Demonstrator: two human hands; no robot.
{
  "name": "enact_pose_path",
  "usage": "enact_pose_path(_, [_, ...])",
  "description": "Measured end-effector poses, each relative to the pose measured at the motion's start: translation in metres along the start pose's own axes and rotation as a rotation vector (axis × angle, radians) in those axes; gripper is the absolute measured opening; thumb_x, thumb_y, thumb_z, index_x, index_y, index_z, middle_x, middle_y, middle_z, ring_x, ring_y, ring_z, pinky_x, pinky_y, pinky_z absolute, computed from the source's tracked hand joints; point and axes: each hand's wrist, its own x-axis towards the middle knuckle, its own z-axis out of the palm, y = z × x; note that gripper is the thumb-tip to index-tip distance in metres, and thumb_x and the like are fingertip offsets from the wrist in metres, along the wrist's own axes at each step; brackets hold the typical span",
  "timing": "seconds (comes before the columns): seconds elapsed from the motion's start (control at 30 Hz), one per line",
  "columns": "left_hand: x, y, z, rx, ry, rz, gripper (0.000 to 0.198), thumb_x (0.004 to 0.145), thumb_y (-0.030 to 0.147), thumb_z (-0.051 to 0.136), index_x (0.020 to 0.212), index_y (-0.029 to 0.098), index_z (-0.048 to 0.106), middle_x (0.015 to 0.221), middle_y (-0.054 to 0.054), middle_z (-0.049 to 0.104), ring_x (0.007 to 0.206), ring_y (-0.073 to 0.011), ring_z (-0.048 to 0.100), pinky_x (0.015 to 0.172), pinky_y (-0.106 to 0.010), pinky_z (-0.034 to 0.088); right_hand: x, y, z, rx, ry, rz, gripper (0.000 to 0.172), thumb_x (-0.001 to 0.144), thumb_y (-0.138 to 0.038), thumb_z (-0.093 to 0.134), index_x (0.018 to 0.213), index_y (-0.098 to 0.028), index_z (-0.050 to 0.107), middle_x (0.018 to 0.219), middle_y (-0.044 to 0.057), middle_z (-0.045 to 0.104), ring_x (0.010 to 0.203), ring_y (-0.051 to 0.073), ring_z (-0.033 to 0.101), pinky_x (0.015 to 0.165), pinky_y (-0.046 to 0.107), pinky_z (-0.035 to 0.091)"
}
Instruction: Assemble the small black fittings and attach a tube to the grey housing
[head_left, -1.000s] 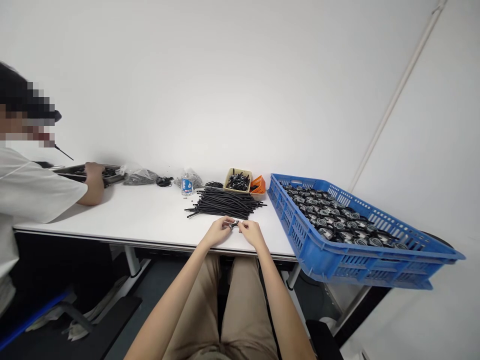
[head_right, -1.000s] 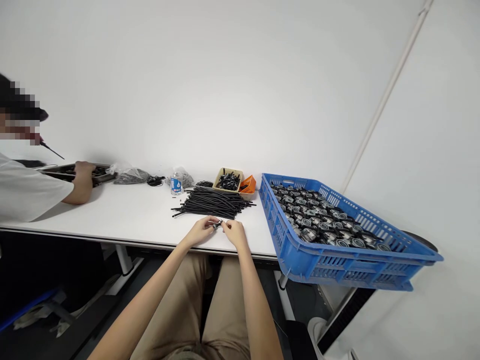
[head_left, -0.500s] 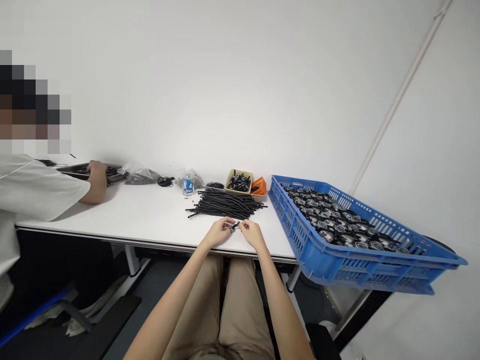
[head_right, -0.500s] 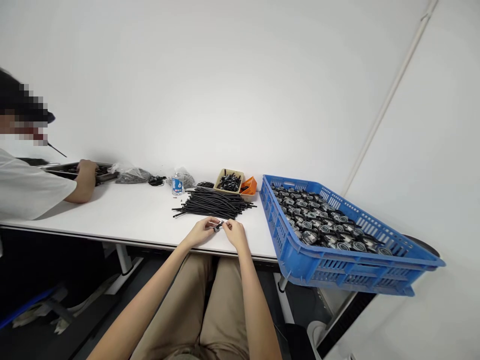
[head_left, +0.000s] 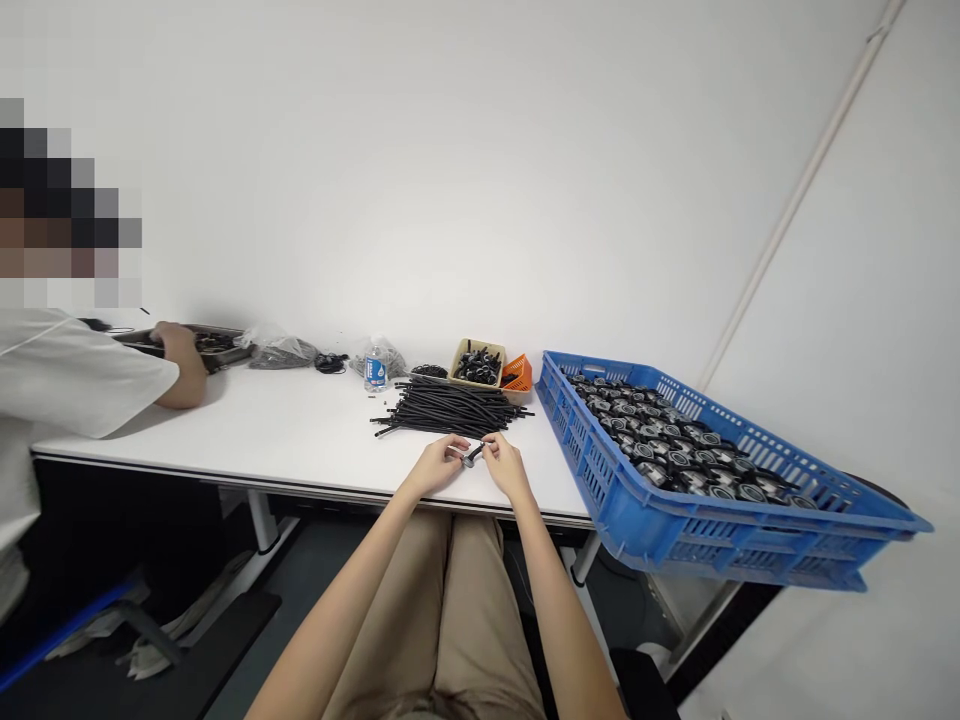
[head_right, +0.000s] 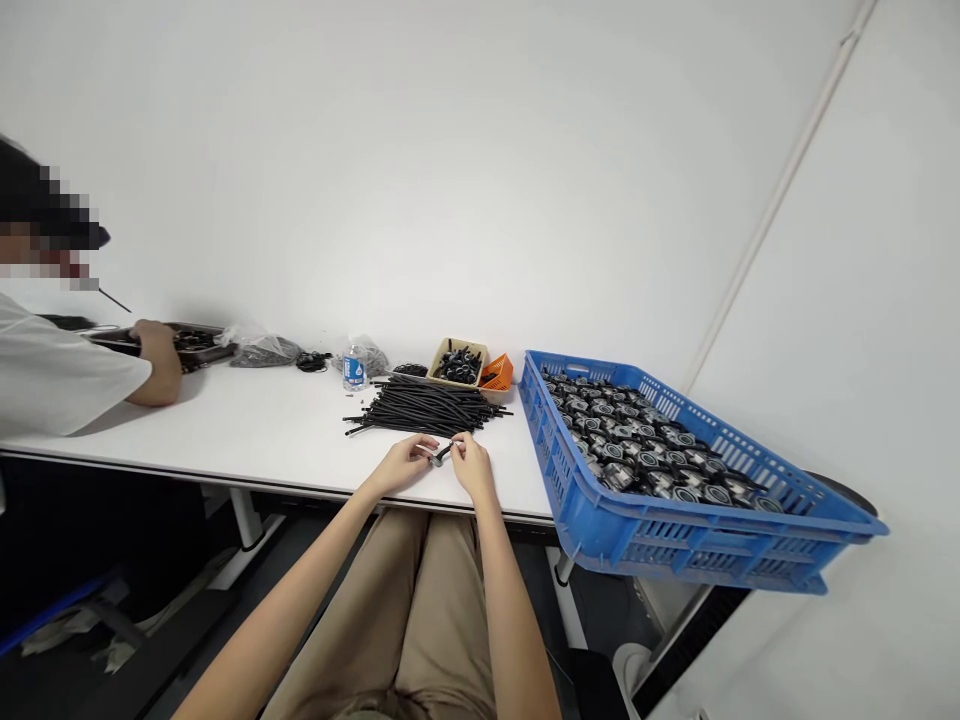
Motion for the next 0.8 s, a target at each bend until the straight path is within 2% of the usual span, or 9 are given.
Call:
enact_pose_path(0.27, [-0.0020,0.0043,-0.0004,-0.018,-0.039,0.003,0.036,0.068,0.008,0.057,0.103,0.015,0.065,0.108,-0.009,0.069,0.089,-0.0169,0.067,0.084,-0.030,0.053,0.0003,-0.0027,-0.0002,-0.014,-0.019,0.027,0.021,0.087,-0.021,0.047,0.098,-0.020,0.064,0.082,0.004,0.069,0.079,0.020,0.065,0.075,0.029,0.047])
enact_pose_path(0.8, [-0.0017,0.0043,0.0018,0.011,-0.119,0.010,0.041,0.066,0.012,0.058,0.106,0.015,0.065,0.112,-0.009,0.068,0.098,-0.0198,0.064,0.093,-0.033,0.051,-0.0005,-0.0039,-0.0012,-0.016,-0.030,0.032,0.020,0.087,-0.020,0.048,0.097,-0.020,0.065,0.083,0.004,0.071,0.080,0.019,0.066,0.075,0.028,0.047])
